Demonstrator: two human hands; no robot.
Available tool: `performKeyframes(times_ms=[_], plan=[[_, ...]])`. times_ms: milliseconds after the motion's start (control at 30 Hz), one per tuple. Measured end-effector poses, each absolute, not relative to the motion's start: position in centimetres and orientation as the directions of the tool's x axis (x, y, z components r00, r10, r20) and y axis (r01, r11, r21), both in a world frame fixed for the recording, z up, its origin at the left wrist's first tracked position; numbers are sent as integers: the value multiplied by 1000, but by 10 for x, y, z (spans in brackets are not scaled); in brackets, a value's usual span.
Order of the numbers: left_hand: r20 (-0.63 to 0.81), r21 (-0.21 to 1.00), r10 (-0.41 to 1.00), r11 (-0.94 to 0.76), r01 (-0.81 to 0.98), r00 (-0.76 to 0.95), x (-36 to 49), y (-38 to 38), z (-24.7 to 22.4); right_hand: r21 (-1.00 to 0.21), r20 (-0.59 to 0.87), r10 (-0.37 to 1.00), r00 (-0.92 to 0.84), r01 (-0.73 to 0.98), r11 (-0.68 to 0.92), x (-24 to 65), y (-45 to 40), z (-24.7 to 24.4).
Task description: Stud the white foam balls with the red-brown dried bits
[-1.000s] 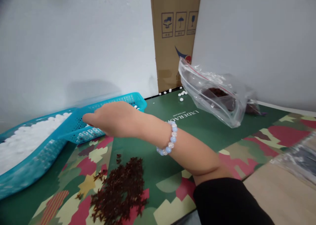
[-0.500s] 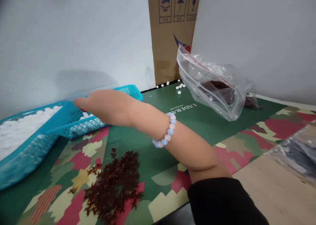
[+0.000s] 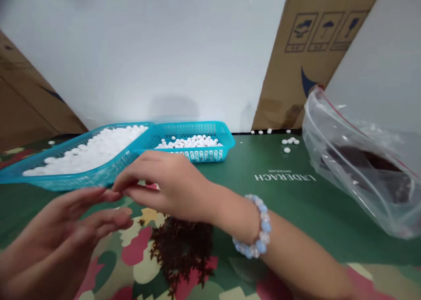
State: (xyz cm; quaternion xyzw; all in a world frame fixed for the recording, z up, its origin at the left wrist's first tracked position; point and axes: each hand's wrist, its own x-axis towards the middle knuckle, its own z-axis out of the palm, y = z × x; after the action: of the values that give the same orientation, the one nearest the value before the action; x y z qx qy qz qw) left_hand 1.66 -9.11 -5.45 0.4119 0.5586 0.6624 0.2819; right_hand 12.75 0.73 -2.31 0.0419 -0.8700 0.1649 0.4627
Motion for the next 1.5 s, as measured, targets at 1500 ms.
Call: performKeyframes(times_ms=[1500], plan=[[483,869,845,-495,4,-229,12,-69,-45,-777,499,510,-701,-622,-96,112,-2,-41]])
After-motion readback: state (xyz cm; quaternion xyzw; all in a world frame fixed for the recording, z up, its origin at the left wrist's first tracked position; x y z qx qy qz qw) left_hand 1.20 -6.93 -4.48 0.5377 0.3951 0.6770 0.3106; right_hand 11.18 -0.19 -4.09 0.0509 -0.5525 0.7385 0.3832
